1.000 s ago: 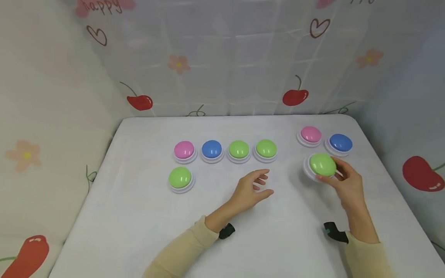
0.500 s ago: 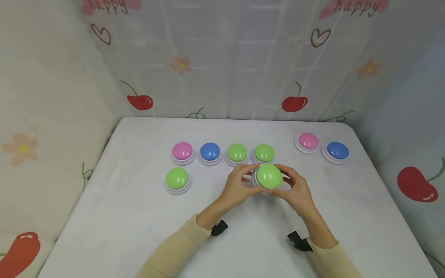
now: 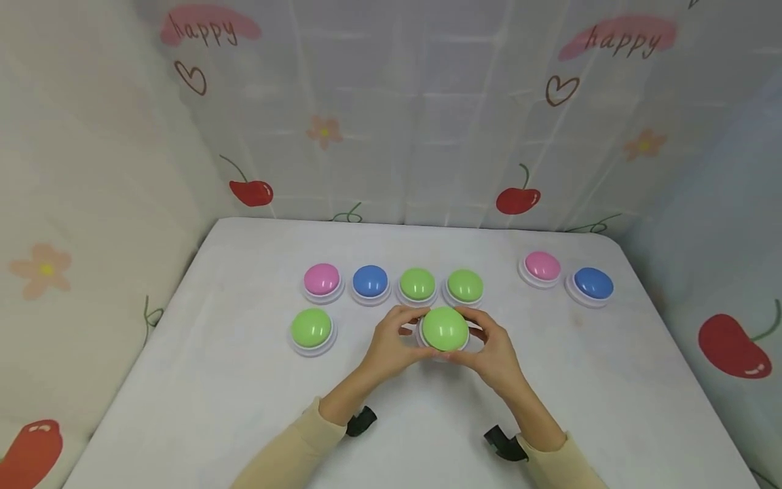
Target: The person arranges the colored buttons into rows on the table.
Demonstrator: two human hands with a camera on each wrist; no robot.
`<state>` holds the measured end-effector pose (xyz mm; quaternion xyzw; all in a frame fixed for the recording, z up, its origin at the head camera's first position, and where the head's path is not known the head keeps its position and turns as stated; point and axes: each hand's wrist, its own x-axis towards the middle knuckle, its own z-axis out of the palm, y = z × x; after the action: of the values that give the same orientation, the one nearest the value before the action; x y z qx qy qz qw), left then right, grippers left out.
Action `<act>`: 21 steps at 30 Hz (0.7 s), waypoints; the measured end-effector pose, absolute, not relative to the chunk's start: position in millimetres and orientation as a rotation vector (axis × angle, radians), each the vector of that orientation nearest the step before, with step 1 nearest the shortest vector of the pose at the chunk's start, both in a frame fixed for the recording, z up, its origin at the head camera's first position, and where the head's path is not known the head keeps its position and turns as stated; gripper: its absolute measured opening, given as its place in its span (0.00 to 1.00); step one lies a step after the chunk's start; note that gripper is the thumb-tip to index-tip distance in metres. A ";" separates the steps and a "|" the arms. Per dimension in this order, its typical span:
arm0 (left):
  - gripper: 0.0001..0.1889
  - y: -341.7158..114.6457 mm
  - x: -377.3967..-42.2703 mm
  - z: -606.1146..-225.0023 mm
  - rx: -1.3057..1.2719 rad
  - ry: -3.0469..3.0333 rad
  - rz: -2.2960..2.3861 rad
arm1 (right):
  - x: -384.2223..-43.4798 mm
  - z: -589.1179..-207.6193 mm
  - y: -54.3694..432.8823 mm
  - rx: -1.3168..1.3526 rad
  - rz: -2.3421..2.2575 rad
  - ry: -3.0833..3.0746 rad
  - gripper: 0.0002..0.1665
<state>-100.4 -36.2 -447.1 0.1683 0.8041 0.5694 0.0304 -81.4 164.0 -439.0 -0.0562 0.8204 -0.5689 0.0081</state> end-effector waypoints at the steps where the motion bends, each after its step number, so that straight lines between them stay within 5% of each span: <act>1: 0.34 -40.0 -98.8 -447.4 0.507 2.490 1.742 | -81.4 -440.8 160.6 -0.186 -1.772 2.565 0.44; 21: 0.35 -91.8 -74.0 -465.4 0.111 2.562 1.870 | -100.6 -465.2 97.1 -0.400 -1.737 2.463 0.43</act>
<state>-74.0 -91.8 -465.4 0.0348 0.8072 0.5891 -0.0159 -100.6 97.1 -465.2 -0.1315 0.8090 -0.5707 0.0508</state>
